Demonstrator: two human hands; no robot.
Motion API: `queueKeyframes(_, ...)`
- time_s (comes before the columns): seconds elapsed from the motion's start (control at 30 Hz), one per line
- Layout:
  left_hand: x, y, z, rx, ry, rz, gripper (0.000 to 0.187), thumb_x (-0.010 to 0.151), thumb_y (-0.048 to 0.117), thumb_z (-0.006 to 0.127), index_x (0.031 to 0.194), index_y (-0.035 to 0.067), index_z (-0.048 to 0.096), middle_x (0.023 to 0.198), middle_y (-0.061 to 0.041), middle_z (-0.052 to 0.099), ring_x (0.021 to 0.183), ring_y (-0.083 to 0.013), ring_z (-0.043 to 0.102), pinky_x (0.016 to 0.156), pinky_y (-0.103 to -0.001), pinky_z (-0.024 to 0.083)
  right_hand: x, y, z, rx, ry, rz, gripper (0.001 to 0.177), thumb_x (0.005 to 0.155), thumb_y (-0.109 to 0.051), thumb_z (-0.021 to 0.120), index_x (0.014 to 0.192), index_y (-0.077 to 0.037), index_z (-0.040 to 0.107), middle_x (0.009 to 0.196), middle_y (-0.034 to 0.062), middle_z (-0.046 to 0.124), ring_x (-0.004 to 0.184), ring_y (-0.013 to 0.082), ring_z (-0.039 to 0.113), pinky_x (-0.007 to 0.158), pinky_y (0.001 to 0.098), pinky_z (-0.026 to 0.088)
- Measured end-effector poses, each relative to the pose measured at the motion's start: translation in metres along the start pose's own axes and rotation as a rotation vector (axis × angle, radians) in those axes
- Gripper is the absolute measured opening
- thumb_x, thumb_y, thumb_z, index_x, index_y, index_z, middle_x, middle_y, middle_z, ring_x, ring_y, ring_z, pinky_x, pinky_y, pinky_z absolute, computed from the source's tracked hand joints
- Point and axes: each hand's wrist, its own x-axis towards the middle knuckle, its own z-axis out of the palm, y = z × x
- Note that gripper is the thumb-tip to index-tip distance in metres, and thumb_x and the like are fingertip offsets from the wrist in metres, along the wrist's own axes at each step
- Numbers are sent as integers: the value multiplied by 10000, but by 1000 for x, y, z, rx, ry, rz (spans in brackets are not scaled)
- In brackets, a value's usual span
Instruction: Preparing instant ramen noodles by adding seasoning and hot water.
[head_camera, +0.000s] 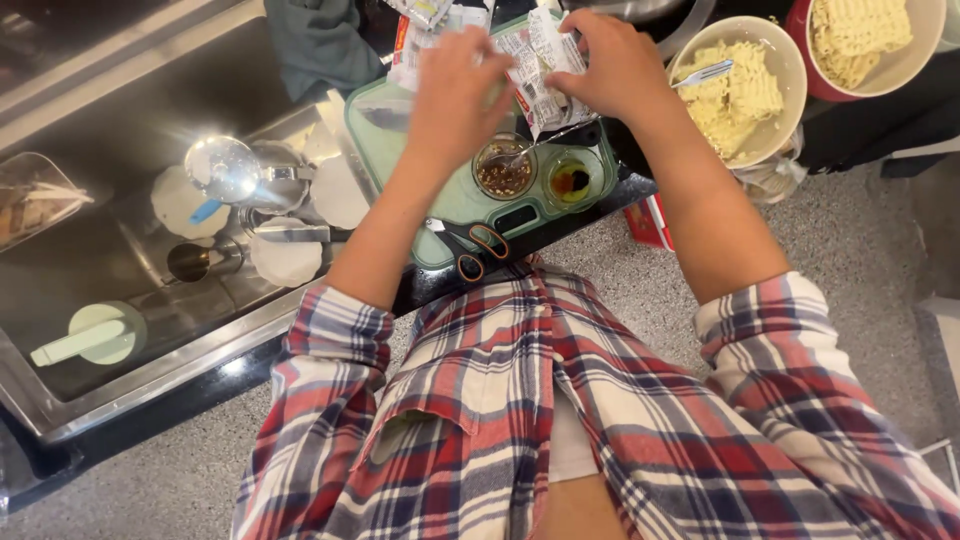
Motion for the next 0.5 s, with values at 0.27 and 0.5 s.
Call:
queueKeyframes(0.27, 30, 6, 39, 236, -251, 180, 308, 646, 243, 822, 933, 146, 767, 1097, -111, 546, 1087, -298, 488, 825, -462, 384, 13, 32, 31, 86, -4, -190, 359, 852, -100, 735, 1183, -114, 599, 1273, 142, 615, 1175, 395, 652, 952, 452, 553)
queueKeyframes(0.5, 18, -10, 55, 335, -236, 169, 116, 688, 251, 812, 767, 176, 771, 1090, -74, 557, 1092, -279, 483, 868, -463, 373, 32, 0, 16, -203, -284, -92, 650, 678, -284, 880, 1300, -247, 695, 1278, 189, 506, 1022, 400, 620, 833, 531, 465)
